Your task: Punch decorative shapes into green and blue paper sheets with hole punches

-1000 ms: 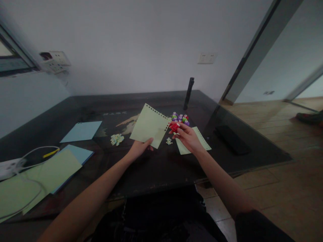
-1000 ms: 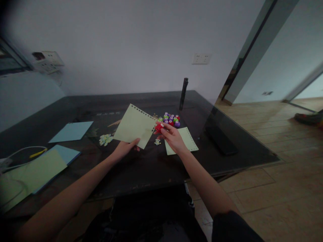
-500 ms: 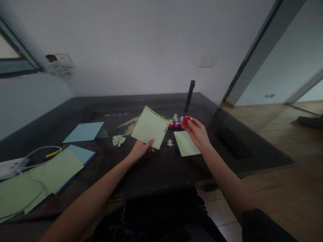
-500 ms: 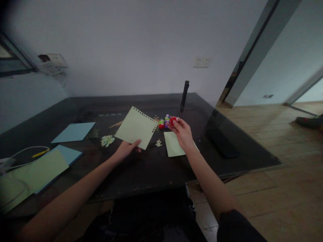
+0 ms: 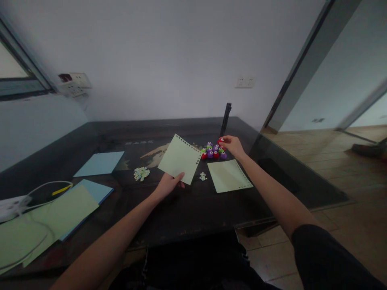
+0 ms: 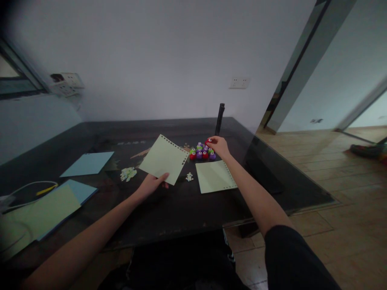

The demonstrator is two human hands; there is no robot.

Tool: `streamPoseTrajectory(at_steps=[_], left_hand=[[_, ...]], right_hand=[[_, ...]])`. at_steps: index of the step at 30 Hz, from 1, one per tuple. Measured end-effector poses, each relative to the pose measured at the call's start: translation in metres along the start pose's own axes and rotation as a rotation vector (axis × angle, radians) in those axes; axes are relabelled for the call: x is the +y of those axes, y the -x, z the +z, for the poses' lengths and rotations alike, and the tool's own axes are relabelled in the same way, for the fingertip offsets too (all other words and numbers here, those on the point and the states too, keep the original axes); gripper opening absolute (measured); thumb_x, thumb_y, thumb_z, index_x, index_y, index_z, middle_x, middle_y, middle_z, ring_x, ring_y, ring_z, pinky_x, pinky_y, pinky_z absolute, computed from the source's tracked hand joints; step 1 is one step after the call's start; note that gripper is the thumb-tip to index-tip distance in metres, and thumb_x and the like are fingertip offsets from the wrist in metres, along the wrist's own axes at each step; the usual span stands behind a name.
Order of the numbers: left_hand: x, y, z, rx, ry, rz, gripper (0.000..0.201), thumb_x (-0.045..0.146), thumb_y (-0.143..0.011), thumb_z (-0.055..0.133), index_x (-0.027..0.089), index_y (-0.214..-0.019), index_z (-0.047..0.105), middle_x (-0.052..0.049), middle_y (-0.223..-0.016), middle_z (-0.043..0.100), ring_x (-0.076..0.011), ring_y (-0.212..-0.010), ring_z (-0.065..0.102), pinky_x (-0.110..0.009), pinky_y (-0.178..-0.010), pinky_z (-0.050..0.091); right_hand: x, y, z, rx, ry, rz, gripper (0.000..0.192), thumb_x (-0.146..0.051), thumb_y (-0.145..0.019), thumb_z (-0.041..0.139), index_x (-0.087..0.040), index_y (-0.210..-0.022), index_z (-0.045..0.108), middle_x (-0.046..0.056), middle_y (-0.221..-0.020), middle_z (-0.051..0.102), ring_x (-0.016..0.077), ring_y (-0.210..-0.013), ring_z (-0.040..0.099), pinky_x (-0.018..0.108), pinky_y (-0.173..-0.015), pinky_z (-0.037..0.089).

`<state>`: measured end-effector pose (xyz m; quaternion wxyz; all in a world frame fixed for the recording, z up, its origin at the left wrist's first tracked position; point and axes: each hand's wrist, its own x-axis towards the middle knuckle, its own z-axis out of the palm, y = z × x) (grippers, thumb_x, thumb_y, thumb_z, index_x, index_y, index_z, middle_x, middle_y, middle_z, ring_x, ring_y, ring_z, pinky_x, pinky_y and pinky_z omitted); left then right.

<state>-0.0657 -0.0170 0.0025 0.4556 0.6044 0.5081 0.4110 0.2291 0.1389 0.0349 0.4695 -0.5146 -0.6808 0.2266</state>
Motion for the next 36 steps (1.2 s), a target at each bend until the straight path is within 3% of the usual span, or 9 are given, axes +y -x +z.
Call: streamPoseTrajectory(at_steps=[4, 9, 14, 20, 26, 29, 31, 32, 36], left_hand=[[-0.001, -0.001, -0.001, 0.0, -0.003, -0.004, 0.027, 0.039, -0.078, 0.056, 0.013, -0.07, 0.059, -0.001, -0.047, 0.06, -0.0129, -0.044, 0.053, -0.023, -0.048, 0.041], [-0.004, -0.001, -0.001, 0.003, -0.003, 0.008, 0.025, 0.037, -0.079, 0.055, 0.014, -0.07, 0.058, -0.001, -0.046, 0.06, -0.0126, -0.044, 0.053, -0.023, -0.049, 0.041], [-0.006, 0.0, 0.0, -0.007, -0.002, 0.002, 0.026, 0.037, -0.079, 0.056, 0.013, -0.07, 0.059, -0.001, -0.047, 0.06, -0.0124, -0.044, 0.054, -0.023, -0.05, 0.042], [-0.011, -0.003, -0.001, -0.008, 0.041, 0.014, 0.03, 0.04, -0.08, 0.054, 0.012, -0.071, 0.059, -0.003, -0.048, 0.061, -0.0125, -0.044, 0.053, -0.023, -0.047, 0.041], [-0.003, -0.003, -0.005, 0.032, 0.132, -0.001, 0.032, 0.042, -0.081, 0.054, 0.011, -0.073, 0.059, -0.005, -0.055, 0.065, -0.0154, -0.048, 0.059, -0.026, -0.051, 0.047], [0.003, -0.002, -0.006, 0.056, 0.181, 0.0, 0.031, 0.042, -0.081, 0.055, 0.011, -0.078, 0.06, -0.006, -0.059, 0.066, -0.0168, -0.051, 0.061, -0.028, -0.053, 0.049], [0.004, -0.001, -0.006, 0.074, 0.221, 0.013, 0.031, 0.042, -0.08, 0.056, 0.012, -0.082, 0.059, -0.005, -0.061, 0.066, -0.0174, -0.053, 0.062, -0.028, -0.052, 0.049], [0.004, -0.002, -0.006, 0.081, 0.234, 0.019, 0.03, 0.042, -0.08, 0.056, 0.012, -0.082, 0.059, -0.005, -0.062, 0.066, -0.0175, -0.053, 0.062, -0.028, -0.051, 0.049], [0.001, -0.003, -0.007, 0.113, 0.212, 0.018, 0.03, 0.043, -0.079, 0.056, 0.012, -0.079, 0.058, -0.003, -0.058, 0.064, -0.016, -0.05, 0.06, -0.027, -0.049, 0.048]], right_hand=[[-0.009, -0.022, 0.026, -0.033, 0.276, -0.065, 0.023, -0.025, -0.071, 0.067, -0.017, -0.092, 0.068, 0.007, -0.09, 0.071, 0.0196, -0.084, 0.065, 0.031, -0.079, 0.049], [-0.026, -0.04, 0.065, -0.23, 0.69, -0.08, 0.026, -0.029, -0.081, 0.061, -0.021, -0.105, 0.065, 0.008, -0.105, 0.068, 0.0201, -0.099, 0.06, 0.028, -0.084, 0.043], [-0.027, -0.044, 0.083, -0.32, 0.757, -0.052, 0.024, -0.029, -0.073, 0.07, -0.017, -0.094, 0.069, 0.014, -0.101, 0.068, 0.0246, -0.103, 0.057, 0.031, -0.087, 0.042], [-0.029, -0.044, 0.081, -0.331, 0.718, -0.014, 0.021, -0.024, -0.068, 0.074, -0.016, -0.087, 0.071, 0.016, -0.102, 0.069, 0.0261, -0.107, 0.056, 0.032, -0.088, 0.042], [-0.049, -0.029, 0.062, -0.276, 0.542, -0.057, 0.022, -0.029, -0.085, 0.055, -0.016, -0.095, 0.069, 0.01, -0.1, 0.07, 0.0183, -0.096, 0.062, 0.027, -0.085, 0.045], [-0.058, 0.009, 0.045, -0.142, 0.061, -0.07, 0.019, -0.032, -0.082, 0.057, -0.015, -0.085, 0.066, 0.008, -0.089, 0.071, 0.0179, -0.082, 0.065, 0.03, -0.077, 0.049], [-0.063, 0.041, 0.037, -0.185, -0.206, 0.029, 0.019, -0.034, -0.079, 0.061, -0.016, -0.083, 0.063, 0.006, -0.078, 0.07, 0.0156, -0.07, 0.065, 0.029, -0.068, 0.051], [-0.066, 0.056, 0.035, -0.27, -0.307, 0.109, 0.019, -0.034, -0.077, 0.064, -0.017, -0.083, 0.061, 0.005, -0.074, 0.07, 0.0144, -0.064, 0.065, 0.027, -0.063, 0.052], [-0.075, 0.096, 0.04, -0.461, -0.526, 0.282, 0.028, -0.032, -0.068, 0.074, -0.017, -0.086, 0.059, 0.003, -0.068, 0.068, 0.0118, -0.055, 0.063, 0.022, -0.05, 0.05]])
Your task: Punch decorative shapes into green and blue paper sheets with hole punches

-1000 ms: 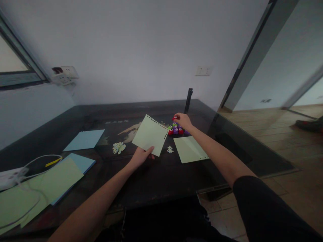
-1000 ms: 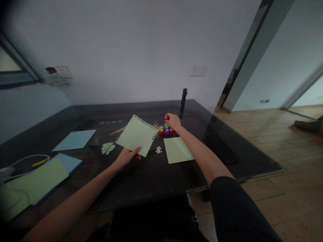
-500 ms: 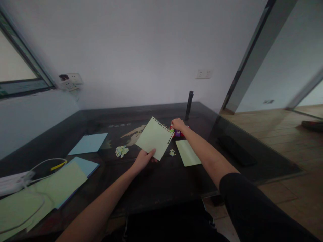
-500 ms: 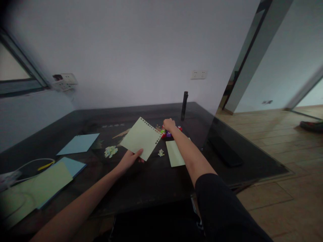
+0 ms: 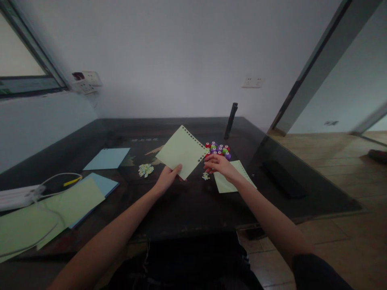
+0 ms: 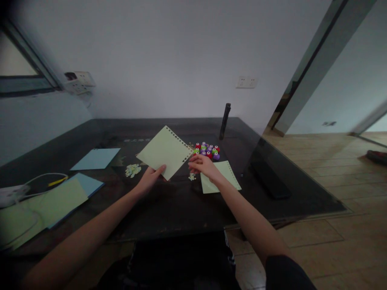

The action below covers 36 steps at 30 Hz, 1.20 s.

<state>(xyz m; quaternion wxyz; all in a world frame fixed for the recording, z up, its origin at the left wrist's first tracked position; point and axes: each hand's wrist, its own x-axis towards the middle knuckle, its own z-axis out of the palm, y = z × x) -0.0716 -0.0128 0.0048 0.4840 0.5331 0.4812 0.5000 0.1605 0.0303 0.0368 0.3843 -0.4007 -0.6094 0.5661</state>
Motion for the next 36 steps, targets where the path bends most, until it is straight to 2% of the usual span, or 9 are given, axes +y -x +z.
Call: streamPoseTrajectory(at_steps=[4, 8, 17, 23, 36], left_hand=[[-0.002, 0.0, -0.001, 0.012, -0.043, 0.003, 0.029, 0.042, -0.08, 0.055, 0.013, -0.078, 0.057, -0.002, -0.056, 0.062, -0.0152, -0.049, 0.058, -0.026, -0.05, 0.048], [-0.003, 0.003, 0.0, -0.003, -0.077, -0.016, 0.027, 0.04, -0.079, 0.056, 0.014, -0.077, 0.056, -0.001, -0.054, 0.061, -0.0148, -0.047, 0.057, -0.025, -0.047, 0.046], [-0.003, 0.003, 0.002, -0.001, -0.114, -0.021, 0.025, 0.037, -0.079, 0.056, 0.014, -0.071, 0.057, -0.001, -0.052, 0.059, -0.0139, -0.046, 0.055, -0.025, -0.048, 0.045], [0.001, 0.005, 0.003, -0.02, -0.108, -0.027, 0.025, 0.036, -0.079, 0.055, 0.014, -0.069, 0.057, 0.0, -0.052, 0.059, -0.0135, -0.046, 0.055, -0.025, -0.048, 0.045], [-0.003, 0.003, 0.002, -0.014, -0.105, -0.029, 0.026, 0.039, -0.076, 0.059, 0.013, -0.071, 0.057, 0.0, -0.053, 0.059, -0.014, -0.046, 0.055, -0.026, -0.047, 0.045]], right_hand=[[0.005, 0.003, 0.014, -0.032, -0.099, 0.016, 0.029, -0.032, -0.066, 0.077, -0.016, -0.084, 0.06, 0.002, -0.068, 0.068, 0.0105, -0.054, 0.063, 0.02, -0.048, 0.049], [0.012, 0.002, 0.018, 0.011, -0.147, 0.029, 0.026, -0.033, -0.066, 0.076, -0.015, -0.078, 0.061, 0.002, -0.066, 0.067, 0.0098, -0.053, 0.062, 0.019, -0.047, 0.049], [0.018, 0.003, 0.017, 0.027, -0.189, 0.03, 0.026, -0.033, -0.067, 0.076, -0.016, -0.083, 0.063, 0.003, -0.074, 0.067, 0.0099, -0.055, 0.061, 0.02, -0.047, 0.05], [0.015, 0.005, 0.016, 0.054, -0.183, 0.068, 0.02, -0.03, -0.069, 0.074, -0.016, -0.074, 0.06, 0.003, -0.07, 0.066, 0.0101, -0.055, 0.061, 0.02, -0.047, 0.051], [0.012, 0.006, 0.018, 0.051, -0.192, 0.101, 0.014, -0.025, -0.074, 0.069, -0.015, -0.073, 0.06, 0.004, -0.071, 0.066, 0.01, -0.057, 0.061, 0.02, -0.048, 0.05]])
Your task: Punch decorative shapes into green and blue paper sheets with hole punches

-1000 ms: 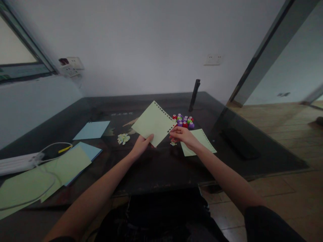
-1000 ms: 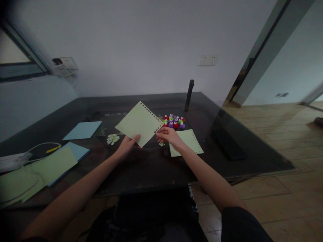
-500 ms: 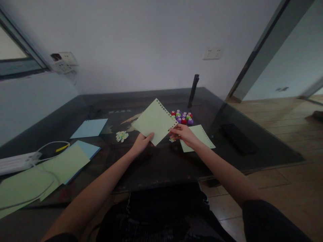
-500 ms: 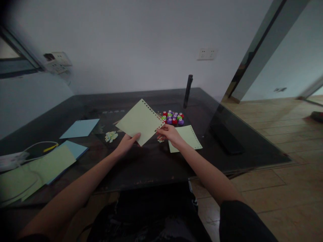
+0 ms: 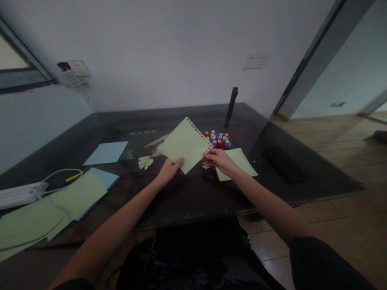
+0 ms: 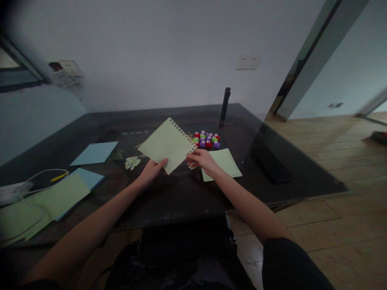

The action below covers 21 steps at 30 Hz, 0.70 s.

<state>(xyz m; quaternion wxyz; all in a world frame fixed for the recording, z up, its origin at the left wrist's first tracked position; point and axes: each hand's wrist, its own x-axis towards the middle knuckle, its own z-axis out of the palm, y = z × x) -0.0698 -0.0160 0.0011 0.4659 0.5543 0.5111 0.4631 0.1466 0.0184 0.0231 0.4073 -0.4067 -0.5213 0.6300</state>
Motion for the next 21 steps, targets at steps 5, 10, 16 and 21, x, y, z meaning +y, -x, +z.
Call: streamPoseTrajectory(at_steps=[5, 10, 16, 21], left_hand=[[-0.003, -0.001, -0.001, -0.01, 0.015, 0.017, 0.029, 0.041, -0.076, 0.059, 0.013, -0.071, 0.057, -0.002, -0.053, 0.059, -0.0138, -0.045, 0.054, -0.026, -0.046, 0.044], [-0.005, -0.001, 0.001, -0.039, 0.041, 0.005, 0.03, 0.042, -0.077, 0.059, 0.013, -0.073, 0.058, -0.003, -0.056, 0.059, -0.0145, -0.047, 0.054, -0.027, -0.046, 0.043], [0.0, -0.009, -0.009, 0.102, 0.129, 0.048, 0.044, 0.044, -0.075, 0.063, 0.017, -0.108, 0.051, -0.008, -0.089, 0.063, -0.016, -0.064, 0.059, -0.027, -0.052, 0.047], [0.017, -0.013, -0.035, 0.59, -0.117, 0.383, 0.064, 0.029, -0.069, 0.071, 0.024, -0.126, 0.04, -0.009, -0.121, 0.05, -0.0155, -0.091, 0.056, -0.025, -0.068, 0.049]], right_hand=[[0.001, 0.001, 0.001, -0.029, -0.035, 0.004, 0.013, -0.024, -0.076, 0.068, -0.014, -0.076, 0.059, 0.004, -0.072, 0.065, 0.0094, -0.059, 0.062, 0.019, -0.051, 0.049], [0.003, 0.001, 0.001, -0.084, -0.078, -0.009, 0.015, -0.026, -0.076, 0.067, -0.015, -0.076, 0.059, 0.003, -0.073, 0.065, 0.0091, -0.06, 0.061, 0.019, -0.054, 0.049], [0.001, 0.003, 0.004, -0.018, -0.071, -0.025, 0.018, -0.029, -0.074, 0.069, -0.015, -0.073, 0.058, 0.002, -0.07, 0.064, 0.0091, -0.058, 0.06, 0.021, -0.053, 0.048], [0.001, 0.005, 0.009, 0.058, -0.033, -0.017, 0.019, -0.029, -0.073, 0.07, -0.015, -0.069, 0.057, 0.0, -0.064, 0.061, 0.0084, -0.054, 0.057, 0.02, -0.05, 0.046]])
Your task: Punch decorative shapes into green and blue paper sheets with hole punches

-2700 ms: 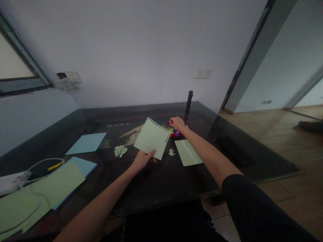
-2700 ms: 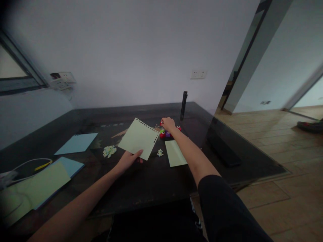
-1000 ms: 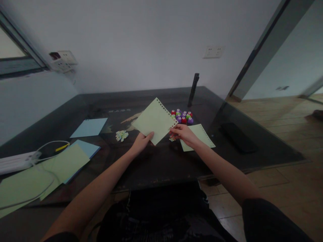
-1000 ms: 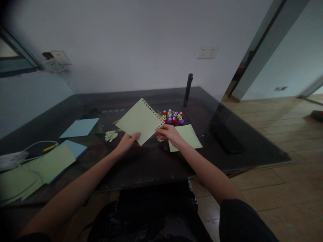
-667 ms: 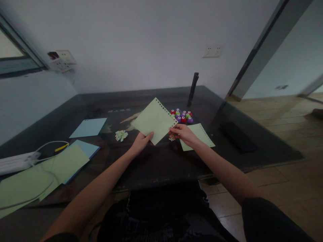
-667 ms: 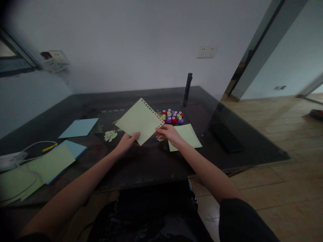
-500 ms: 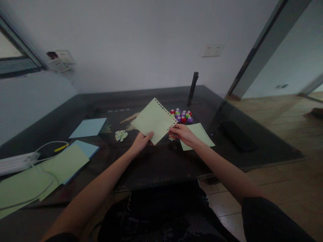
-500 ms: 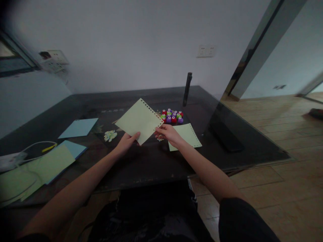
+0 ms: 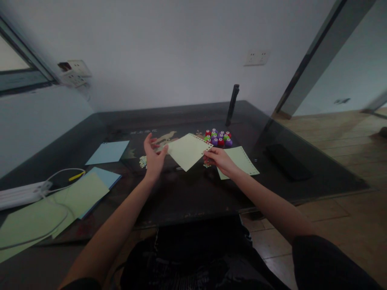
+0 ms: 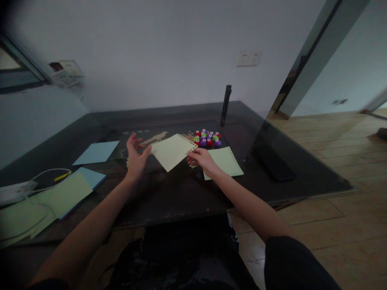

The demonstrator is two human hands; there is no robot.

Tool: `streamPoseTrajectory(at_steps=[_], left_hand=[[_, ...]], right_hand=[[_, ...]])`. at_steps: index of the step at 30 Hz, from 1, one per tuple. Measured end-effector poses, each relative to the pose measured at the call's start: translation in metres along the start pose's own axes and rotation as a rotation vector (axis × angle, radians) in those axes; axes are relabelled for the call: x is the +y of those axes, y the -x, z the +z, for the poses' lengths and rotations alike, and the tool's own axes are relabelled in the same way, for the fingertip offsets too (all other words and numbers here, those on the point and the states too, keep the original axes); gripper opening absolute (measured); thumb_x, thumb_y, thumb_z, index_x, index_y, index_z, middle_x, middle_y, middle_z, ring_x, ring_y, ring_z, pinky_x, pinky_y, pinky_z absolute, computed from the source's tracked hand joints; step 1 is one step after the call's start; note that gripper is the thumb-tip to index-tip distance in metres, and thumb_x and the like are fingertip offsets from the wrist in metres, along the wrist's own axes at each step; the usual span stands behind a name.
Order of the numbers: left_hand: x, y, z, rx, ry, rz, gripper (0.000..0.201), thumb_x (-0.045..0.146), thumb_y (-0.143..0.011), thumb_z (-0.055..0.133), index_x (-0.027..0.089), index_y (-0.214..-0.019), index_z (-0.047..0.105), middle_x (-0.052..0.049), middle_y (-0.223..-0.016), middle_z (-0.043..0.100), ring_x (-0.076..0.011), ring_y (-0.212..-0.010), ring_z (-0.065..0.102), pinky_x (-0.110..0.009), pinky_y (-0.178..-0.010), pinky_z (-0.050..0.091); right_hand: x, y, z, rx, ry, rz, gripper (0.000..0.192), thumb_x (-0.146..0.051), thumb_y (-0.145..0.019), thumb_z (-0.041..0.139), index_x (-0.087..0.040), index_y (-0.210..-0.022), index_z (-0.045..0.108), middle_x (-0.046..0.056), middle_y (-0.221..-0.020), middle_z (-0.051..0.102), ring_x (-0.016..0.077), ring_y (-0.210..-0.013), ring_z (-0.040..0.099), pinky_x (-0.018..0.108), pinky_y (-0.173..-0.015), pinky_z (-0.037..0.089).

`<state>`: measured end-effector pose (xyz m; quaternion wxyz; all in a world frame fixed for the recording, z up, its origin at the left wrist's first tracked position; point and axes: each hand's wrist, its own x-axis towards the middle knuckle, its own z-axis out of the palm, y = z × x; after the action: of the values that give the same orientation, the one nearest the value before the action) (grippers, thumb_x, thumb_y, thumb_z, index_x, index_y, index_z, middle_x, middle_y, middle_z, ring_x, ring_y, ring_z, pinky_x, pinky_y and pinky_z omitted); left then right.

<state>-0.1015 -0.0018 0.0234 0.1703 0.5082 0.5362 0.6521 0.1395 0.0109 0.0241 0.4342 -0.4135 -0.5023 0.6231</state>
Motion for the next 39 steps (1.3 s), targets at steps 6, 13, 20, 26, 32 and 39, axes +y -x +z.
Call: streamPoseTrajectory(at_steps=[6, 13, 20, 26, 32, 39], left_hand=[[0.022, 0.02, 0.008, -0.488, -0.2, 0.122, 0.017, 0.026, -0.085, 0.049, 0.017, -0.09, 0.063, -0.003, -0.079, 0.063, -0.0121, -0.067, 0.056, -0.024, -0.061, 0.044], [0.019, 0.039, 0.027, -0.711, -0.292, 0.082, 0.016, 0.026, -0.081, 0.054, 0.016, -0.089, 0.063, -0.003, -0.082, 0.065, -0.0117, -0.065, 0.054, -0.023, -0.059, 0.041], [0.019, 0.038, 0.023, -0.795, -0.303, 0.053, 0.016, 0.03, -0.078, 0.057, 0.016, -0.084, 0.062, 0.0, -0.072, 0.06, -0.0121, -0.063, 0.051, -0.023, -0.058, 0.039], [0.018, 0.039, 0.024, -0.826, -0.29, 0.03, 0.019, 0.033, -0.077, 0.057, 0.015, -0.081, 0.062, 0.0, -0.069, 0.058, -0.0125, -0.064, 0.05, -0.024, -0.06, 0.038], [0.016, 0.039, 0.025, -0.824, -0.279, 0.031, 0.02, 0.034, -0.079, 0.055, 0.015, -0.077, 0.062, 0.0, -0.068, 0.058, -0.0132, -0.065, 0.049, -0.024, -0.06, 0.038], [0.014, 0.04, 0.026, -0.817, -0.244, 0.068, 0.017, 0.031, -0.08, 0.054, 0.016, -0.077, 0.061, 0.0, -0.068, 0.058, -0.0127, -0.064, 0.049, -0.024, -0.06, 0.038]], right_hand=[[0.004, 0.001, 0.005, -0.027, 0.036, 0.032, 0.015, -0.026, -0.075, 0.066, -0.014, -0.071, 0.057, 0.0, -0.064, 0.063, 0.0082, -0.052, 0.058, 0.019, -0.048, 0.044], [0.008, 0.005, 0.012, -0.089, 0.17, 0.004, 0.01, -0.021, -0.076, 0.065, -0.013, -0.074, 0.059, 0.0, -0.062, 0.062, 0.0092, -0.052, 0.057, 0.021, -0.049, 0.045], [0.011, 0.008, 0.017, -0.173, 0.307, -0.074, 0.01, -0.022, -0.076, 0.064, -0.014, -0.075, 0.058, 0.0, -0.061, 0.061, 0.0112, -0.054, 0.057, 0.023, -0.051, 0.046], [0.011, 0.008, 0.017, -0.196, 0.403, -0.128, 0.012, -0.024, -0.076, 0.065, -0.015, -0.073, 0.056, -0.001, -0.061, 0.06, 0.0121, -0.054, 0.057, 0.024, -0.053, 0.046], [0.008, 0.012, 0.019, -0.178, 0.475, -0.173, 0.012, -0.025, -0.075, 0.064, -0.016, -0.071, 0.057, 0.0, -0.062, 0.06, 0.0136, -0.055, 0.056, 0.025, -0.052, 0.046], [0.005, 0.014, 0.019, -0.162, 0.533, -0.23, 0.012, -0.026, -0.075, 0.064, -0.016, -0.071, 0.059, 0.001, -0.062, 0.061, 0.0141, -0.055, 0.056, 0.025, -0.053, 0.043]])
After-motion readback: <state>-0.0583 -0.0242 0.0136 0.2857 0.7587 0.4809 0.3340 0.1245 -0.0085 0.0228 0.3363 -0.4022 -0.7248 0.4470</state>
